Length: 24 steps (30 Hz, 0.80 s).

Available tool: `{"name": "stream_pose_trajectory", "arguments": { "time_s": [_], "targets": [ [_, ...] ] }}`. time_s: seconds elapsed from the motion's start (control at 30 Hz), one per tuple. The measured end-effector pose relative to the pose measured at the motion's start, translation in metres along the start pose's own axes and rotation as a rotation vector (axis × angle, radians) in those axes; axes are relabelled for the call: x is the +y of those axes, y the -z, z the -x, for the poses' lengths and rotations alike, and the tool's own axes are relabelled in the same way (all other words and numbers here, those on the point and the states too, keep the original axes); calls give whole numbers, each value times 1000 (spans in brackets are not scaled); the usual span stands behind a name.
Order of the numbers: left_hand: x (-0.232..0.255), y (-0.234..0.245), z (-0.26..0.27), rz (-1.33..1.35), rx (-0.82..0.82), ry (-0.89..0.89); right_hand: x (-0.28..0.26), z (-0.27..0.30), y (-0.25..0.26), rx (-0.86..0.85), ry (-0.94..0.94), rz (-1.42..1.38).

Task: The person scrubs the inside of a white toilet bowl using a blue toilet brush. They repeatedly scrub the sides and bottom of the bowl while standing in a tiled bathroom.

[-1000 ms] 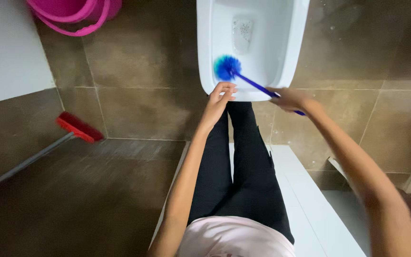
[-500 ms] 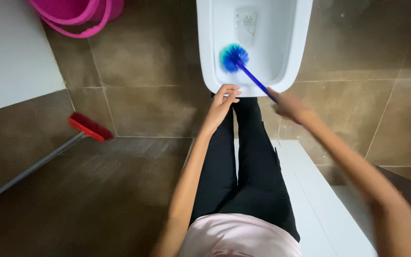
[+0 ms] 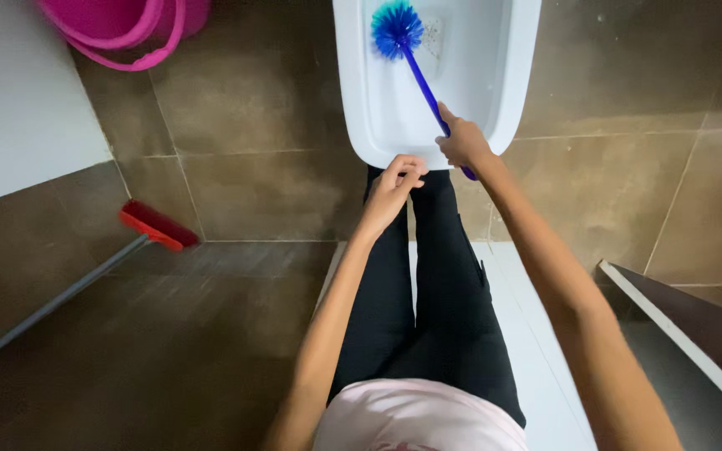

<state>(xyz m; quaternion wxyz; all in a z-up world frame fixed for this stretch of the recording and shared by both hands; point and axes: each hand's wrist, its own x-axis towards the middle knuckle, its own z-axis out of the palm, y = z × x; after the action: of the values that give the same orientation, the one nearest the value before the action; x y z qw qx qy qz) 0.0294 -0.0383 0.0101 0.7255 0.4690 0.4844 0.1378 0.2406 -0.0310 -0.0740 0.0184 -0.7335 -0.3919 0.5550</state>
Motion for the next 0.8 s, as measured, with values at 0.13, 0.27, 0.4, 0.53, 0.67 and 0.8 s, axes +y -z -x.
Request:
{"name": "stream_pose_trajectory", "arguments": {
  "time_s": [0.13, 0.27, 0.4, 0.53, 0.67, 0.8],
  "targets": [
    [4, 5, -4, -90, 7, 29, 44, 44, 13, -105, 113, 446],
    [7, 4, -4, -37, 24, -8, 60, 80, 71, -236, -6, 588],
    [9, 2, -2, -43, 9, -32, 17, 76, 84, -297, -35, 565],
    [1, 1, -2, -112, 14, 23, -15, 62, 50, -280, 24, 500],
    [-12, 2, 0, -35, -2, -21, 15, 74, 39, -160, 36, 799],
    [-3, 7, 2, -61, 13, -2, 41, 73, 29, 112, -141, 975]
  ]
}}
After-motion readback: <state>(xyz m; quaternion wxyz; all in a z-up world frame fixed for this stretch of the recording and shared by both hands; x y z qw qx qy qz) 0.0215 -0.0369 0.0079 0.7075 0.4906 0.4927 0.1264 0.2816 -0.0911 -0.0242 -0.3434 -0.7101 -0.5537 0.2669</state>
